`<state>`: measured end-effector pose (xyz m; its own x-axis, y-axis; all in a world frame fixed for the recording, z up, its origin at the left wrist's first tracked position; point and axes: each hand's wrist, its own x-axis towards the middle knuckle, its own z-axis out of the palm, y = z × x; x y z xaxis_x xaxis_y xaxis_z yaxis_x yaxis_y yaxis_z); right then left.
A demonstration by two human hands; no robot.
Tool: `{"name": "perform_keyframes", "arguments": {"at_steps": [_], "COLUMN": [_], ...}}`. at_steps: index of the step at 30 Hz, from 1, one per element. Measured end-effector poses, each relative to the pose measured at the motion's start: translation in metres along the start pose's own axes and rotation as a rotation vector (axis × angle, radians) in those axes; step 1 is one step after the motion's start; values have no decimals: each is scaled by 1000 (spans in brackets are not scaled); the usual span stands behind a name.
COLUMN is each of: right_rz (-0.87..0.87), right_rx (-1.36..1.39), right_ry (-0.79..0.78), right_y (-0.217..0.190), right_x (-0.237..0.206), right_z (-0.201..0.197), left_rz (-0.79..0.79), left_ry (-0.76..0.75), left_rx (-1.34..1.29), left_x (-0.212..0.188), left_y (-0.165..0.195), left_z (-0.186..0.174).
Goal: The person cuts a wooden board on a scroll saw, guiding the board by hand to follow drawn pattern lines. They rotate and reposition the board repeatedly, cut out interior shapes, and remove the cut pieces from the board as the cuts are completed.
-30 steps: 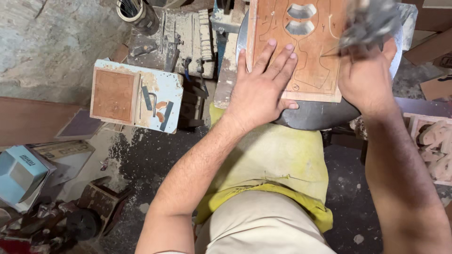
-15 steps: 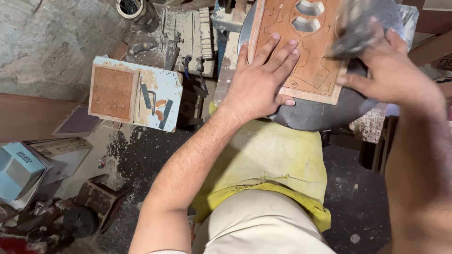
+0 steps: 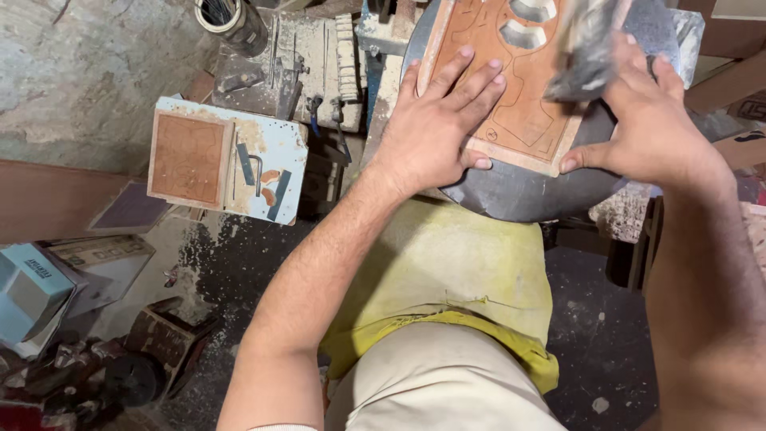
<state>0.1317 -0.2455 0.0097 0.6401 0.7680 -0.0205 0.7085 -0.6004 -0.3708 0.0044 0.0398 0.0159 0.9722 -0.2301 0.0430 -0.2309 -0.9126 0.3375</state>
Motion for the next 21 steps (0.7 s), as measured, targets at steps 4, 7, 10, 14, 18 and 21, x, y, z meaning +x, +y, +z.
{"name": "perform_keyframes", "arguments": {"at_steps": [4,7,10,14,18,21], "right_rz": [16,150,140,145,156,207], "right_rx": [84,-81,6,3,67,9], "right_ry": [57,-58,11,33,97,60], "right_y": [-6,-11,-18,-26,-33,-36], "right_x": [-3,-3,-6,-7,-9,-9], "right_z": [1,3,3,4,7,9], "left_rz": [12,19,26,24,3,-58], "left_ry": [37,40,68,95,151,117], "left_rx": [9,12,11,7,4,1], "left_x": [1,2,2,3,3,5], "left_y": [-2,-5,-7,-12,-13,-14], "left_z": [0,1,4,8,10,9]}}
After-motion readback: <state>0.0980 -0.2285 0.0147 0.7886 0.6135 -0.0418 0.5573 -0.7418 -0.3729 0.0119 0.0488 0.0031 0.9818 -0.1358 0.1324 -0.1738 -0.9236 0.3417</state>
